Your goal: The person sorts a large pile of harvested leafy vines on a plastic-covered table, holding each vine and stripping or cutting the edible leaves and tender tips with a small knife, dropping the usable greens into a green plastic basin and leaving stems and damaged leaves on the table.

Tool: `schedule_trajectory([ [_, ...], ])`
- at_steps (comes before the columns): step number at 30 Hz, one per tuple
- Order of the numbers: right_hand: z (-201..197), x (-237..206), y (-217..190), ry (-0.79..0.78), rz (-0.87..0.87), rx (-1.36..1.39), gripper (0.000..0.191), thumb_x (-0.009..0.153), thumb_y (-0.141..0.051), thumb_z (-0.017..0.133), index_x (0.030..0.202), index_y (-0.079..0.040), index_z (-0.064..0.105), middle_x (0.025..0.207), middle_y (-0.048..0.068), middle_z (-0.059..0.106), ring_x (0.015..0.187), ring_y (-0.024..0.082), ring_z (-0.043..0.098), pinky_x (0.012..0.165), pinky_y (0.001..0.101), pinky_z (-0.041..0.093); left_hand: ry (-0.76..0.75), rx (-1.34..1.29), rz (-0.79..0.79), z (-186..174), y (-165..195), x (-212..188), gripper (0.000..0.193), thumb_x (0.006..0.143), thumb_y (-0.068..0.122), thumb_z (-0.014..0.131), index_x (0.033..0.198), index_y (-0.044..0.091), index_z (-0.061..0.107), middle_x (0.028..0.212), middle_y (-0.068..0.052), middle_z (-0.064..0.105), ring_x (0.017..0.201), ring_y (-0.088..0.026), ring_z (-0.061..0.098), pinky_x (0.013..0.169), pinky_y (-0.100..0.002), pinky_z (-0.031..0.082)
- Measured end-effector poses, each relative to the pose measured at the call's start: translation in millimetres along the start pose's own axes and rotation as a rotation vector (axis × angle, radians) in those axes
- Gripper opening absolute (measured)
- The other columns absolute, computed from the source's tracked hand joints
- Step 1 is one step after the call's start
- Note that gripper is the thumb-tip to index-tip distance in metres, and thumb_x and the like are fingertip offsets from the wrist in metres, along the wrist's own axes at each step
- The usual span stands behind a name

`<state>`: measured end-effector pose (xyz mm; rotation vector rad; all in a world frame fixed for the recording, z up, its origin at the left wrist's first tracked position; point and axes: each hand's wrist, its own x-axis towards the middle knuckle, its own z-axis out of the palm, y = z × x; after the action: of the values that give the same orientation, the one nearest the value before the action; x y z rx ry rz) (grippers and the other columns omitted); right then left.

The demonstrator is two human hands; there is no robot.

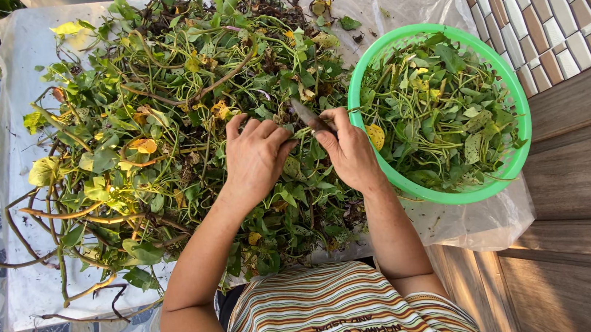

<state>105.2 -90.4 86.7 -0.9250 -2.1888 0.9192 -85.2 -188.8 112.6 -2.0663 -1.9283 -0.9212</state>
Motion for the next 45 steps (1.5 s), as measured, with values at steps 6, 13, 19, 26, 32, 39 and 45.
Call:
schedule_trajectory([
  [6,-26,12,22,0.416,0.221,-0.154,0.031,0.113,-0.029,0.05,0.131,-0.004,0.047,0.101,0.012,0.075,0.08,0.025,0.074,0.065,0.0381,0.058,-0.075,-0.025,0.059,7,4,2,0.014,0.086,0.025,0.077,0.091,0.013,0.074,0.085,-0.002,0.066,0.09,-0.022,0.065,0.103,-0.046,0.041],
  [13,-58,-2,16,0.122,0.242,0.06,0.069,0.104,-0.025,0.058,0.164,-0.011,0.027,0.086,0.012,0.073,0.07,0.022,0.067,0.062,0.0363,0.055,-0.13,-0.019,-0.033,-2,-13,14,0.014,0.087,0.024,0.079,0.091,0.012,0.073,0.083,-0.004,0.065,0.085,-0.025,0.065,0.085,-0.042,0.045],
  [19,-17,-9,13,-0.065,-0.219,-0.039,0.038,0.108,-0.031,0.062,0.135,-0.009,0.047,0.092,0.01,0.073,0.079,0.017,0.068,0.065,0.0306,0.052,-0.119,-0.171,0.006,9,-1,17,0.023,0.083,0.023,0.082,0.101,0.012,0.073,0.09,-0.003,0.066,0.089,-0.024,0.066,0.087,-0.04,0.049],
  [26,-41,-8,48,0.061,-0.003,0.322,0.038,0.11,-0.043,0.052,0.123,-0.008,0.054,0.078,-0.003,0.053,0.063,0.008,0.047,0.053,0.0246,0.038,-0.335,0.062,-0.159,3,-39,-11,0.063,0.074,0.036,0.087,0.127,0.009,0.067,0.102,-0.007,0.07,0.096,-0.027,0.069,0.084,-0.042,0.049],
  [32,-82,-23,58,0.306,0.077,0.358,0.038,0.111,-0.04,0.054,0.127,-0.006,0.053,0.08,-0.004,0.048,0.066,0.006,0.044,0.053,0.0233,0.034,-0.118,-0.062,-0.182,-9,-57,-10,0.046,0.083,0.036,0.084,0.116,0.007,0.073,0.105,-0.01,0.07,0.094,-0.03,0.067,0.084,-0.043,0.05],
  [39,-111,-33,72,0.577,0.224,0.168,0.046,0.116,-0.031,0.059,0.151,-0.006,0.044,0.078,0.002,0.055,0.071,0.01,0.047,0.063,0.0282,0.038,-0.368,0.068,-0.043,39,-63,24,0.029,0.083,0.024,0.08,0.111,0.019,0.077,0.102,-0.007,0.069,0.096,-0.027,0.068,0.083,-0.044,0.053],
  [45,-102,-31,68,0.414,0.34,-0.198,0.091,0.116,-0.038,0.062,0.171,-0.011,-0.005,0.08,0.0,0.063,0.067,0.01,0.055,0.065,0.0245,0.043,-0.553,0.012,-0.023,62,-77,34,0.021,0.083,0.014,0.078,0.103,0.02,0.079,0.106,-0.009,0.069,0.095,-0.025,0.069,0.083,-0.039,0.057],
])
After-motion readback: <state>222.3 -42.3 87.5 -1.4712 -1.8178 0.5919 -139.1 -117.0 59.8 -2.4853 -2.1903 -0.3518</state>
